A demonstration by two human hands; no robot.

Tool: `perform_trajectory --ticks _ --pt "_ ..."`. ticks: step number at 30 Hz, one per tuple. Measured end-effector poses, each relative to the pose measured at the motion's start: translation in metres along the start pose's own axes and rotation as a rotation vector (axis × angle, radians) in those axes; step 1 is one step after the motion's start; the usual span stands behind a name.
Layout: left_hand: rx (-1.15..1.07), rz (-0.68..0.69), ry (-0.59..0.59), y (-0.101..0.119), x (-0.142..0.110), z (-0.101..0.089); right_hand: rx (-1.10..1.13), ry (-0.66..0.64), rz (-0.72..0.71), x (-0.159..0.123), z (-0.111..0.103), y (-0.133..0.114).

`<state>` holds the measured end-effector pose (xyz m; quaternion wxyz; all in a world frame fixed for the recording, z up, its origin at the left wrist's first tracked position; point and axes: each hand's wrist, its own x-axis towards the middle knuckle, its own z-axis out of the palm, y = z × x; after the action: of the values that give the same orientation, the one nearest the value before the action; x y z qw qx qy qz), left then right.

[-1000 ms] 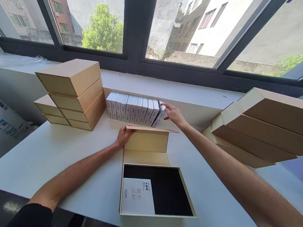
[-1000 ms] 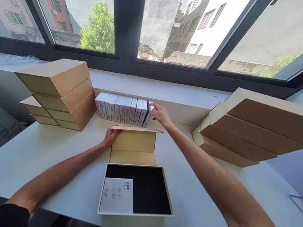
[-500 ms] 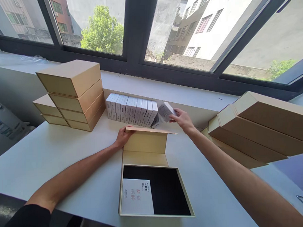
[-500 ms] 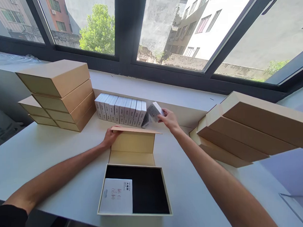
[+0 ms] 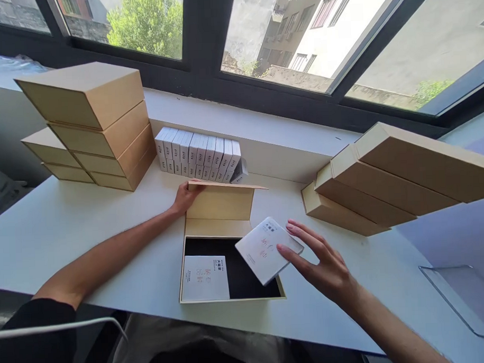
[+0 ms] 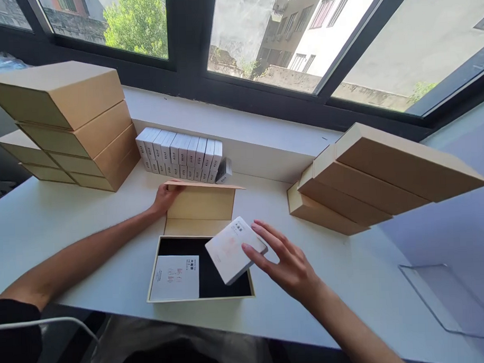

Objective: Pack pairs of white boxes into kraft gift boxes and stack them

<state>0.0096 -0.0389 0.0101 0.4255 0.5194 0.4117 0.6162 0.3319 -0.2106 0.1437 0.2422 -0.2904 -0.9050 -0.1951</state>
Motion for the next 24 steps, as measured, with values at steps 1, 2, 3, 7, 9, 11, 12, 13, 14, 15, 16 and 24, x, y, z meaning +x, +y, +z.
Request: perform_trajectory --ticks 1,2,3,7,9,11,12,13,14,15,16,24 --pt "0.009 0.010 0.006 0.000 0.000 -0.001 -0.008 0.008 0.046 -0.003 0.000 -0.005" --pt "0.017 0.022 0.014 -0.001 0.000 -0.001 0.015 0.013 0.104 -0.005 0.000 -0.008" --pt "0.025 0.033 0.022 -0.001 0.000 -0.002 0.077 0.004 0.179 -0.007 -0.001 -0.010" --pt "0.052 0.056 0.037 -0.003 0.001 -0.003 0.596 -0.135 0.640 -0.006 -0.002 -0.008" --pt "0.054 0.056 0.034 -0.003 0.001 -0.003 0.850 -0.195 0.788 -0.003 0.000 -0.005" --pt "0.053 0.056 0.033 -0.002 0.001 -0.003 1.001 -0.253 0.806 0.002 0.003 -0.004" --pt "0.052 0.056 0.034 -0.002 0.001 -0.003 1.021 -0.284 0.797 0.005 0.005 -0.004" --pt "0.048 0.054 0.035 -0.002 0.001 -0.003 1.017 -0.324 0.785 0.010 0.006 -0.004" --pt "0.041 0.049 0.035 -0.002 0.001 -0.004 0.998 -0.379 0.763 0.015 0.007 -0.005" --pt "0.035 0.043 0.032 -0.002 0.001 -0.004 0.974 -0.452 0.728 0.021 0.007 -0.006" --pt "0.030 0.037 0.027 -0.002 0.001 -0.004 0.946 -0.534 0.677 0.028 0.008 -0.007" --pt "0.049 0.027 0.020 0.001 0.001 -0.004 0.528 -0.876 0.143 0.054 0.033 -0.030"
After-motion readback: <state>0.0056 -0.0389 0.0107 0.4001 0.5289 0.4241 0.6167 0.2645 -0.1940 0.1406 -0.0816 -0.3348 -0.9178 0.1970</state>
